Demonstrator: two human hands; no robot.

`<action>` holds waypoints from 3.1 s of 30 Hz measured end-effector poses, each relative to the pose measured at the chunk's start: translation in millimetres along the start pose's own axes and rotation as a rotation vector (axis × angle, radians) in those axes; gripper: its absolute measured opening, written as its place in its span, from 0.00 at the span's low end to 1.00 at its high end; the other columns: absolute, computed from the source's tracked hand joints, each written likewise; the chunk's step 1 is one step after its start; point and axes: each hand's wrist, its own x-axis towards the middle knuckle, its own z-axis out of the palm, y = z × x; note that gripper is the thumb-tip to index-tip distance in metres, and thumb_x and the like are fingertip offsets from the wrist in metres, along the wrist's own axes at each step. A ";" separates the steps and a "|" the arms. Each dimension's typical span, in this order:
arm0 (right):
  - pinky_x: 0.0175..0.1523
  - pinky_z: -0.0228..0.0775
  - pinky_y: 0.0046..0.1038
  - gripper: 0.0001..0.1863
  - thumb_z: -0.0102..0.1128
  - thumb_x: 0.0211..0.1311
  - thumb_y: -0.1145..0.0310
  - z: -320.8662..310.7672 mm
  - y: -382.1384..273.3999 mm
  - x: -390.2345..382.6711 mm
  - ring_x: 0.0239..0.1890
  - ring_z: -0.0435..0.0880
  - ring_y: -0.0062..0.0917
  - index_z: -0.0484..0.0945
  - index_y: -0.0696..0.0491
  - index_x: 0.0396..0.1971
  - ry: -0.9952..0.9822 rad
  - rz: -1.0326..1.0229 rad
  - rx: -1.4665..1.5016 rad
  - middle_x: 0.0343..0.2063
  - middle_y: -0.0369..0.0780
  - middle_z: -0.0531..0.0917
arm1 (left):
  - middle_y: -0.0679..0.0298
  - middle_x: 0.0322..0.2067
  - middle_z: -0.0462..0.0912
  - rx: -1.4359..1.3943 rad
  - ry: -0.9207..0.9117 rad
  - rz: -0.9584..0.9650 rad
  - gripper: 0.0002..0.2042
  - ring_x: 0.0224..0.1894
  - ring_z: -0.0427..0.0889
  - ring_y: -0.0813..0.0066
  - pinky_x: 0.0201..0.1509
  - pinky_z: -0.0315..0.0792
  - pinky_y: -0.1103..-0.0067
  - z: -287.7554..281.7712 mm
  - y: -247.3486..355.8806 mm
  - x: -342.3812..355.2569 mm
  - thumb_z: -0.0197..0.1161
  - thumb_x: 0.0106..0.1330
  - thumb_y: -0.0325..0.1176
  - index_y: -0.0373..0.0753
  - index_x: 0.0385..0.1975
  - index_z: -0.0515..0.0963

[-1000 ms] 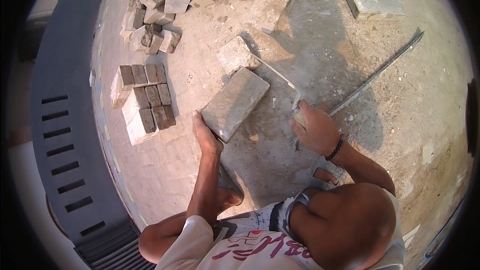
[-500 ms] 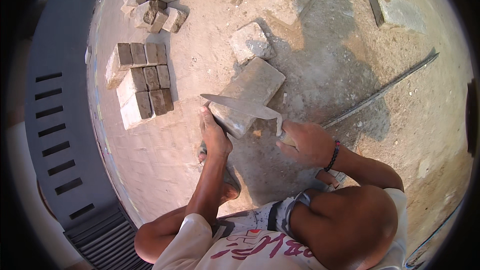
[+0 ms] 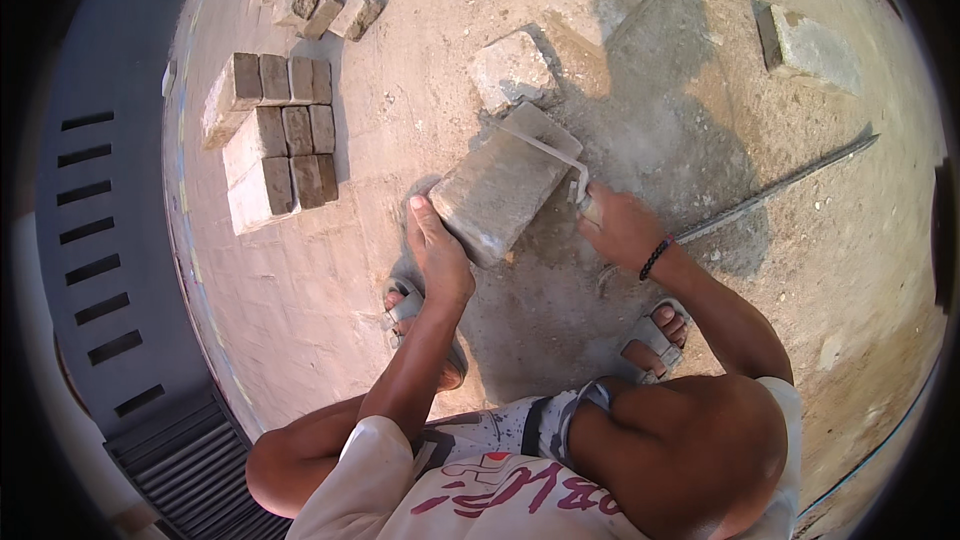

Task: The person repeatedly picks up rectangular stone blocks from a pile and uses a metal chisel to chip and shape their edges. The person rotates each block to work on different sides and places the finished pieces back onto the pile.

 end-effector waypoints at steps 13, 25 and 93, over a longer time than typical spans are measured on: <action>0.47 0.73 0.49 0.23 0.60 0.60 0.58 -30.1 24.1 23.7 0.40 0.82 0.54 0.72 0.58 0.48 -0.069 -0.035 -0.016 0.32 0.56 0.82 | 0.58 0.45 0.77 0.119 0.007 0.226 0.26 0.49 0.73 0.73 0.58 0.66 0.76 -2.4 -12.6 11.5 0.35 0.81 0.49 0.31 0.53 0.72; 0.48 0.72 0.50 0.20 0.59 0.60 0.58 -28.0 -30.0 -8.5 0.43 0.81 0.53 0.72 0.58 0.45 -0.133 -0.067 -0.066 0.34 0.57 0.82 | 0.58 0.44 0.76 0.134 0.062 0.145 0.26 0.49 0.73 0.72 0.59 0.66 0.74 -2.0 -11.3 10.9 0.33 0.81 0.50 0.33 0.52 0.72; 0.43 0.72 0.50 0.21 0.61 0.58 0.59 -44.8 -38.2 -14.0 0.36 0.82 0.52 0.72 0.58 0.45 -0.020 -0.141 0.001 0.29 0.53 0.82 | 0.59 0.38 0.72 0.135 0.222 0.386 0.17 0.42 0.71 0.72 0.50 0.67 0.74 3.7 -30.7 17.8 0.37 0.81 0.39 0.31 0.49 0.69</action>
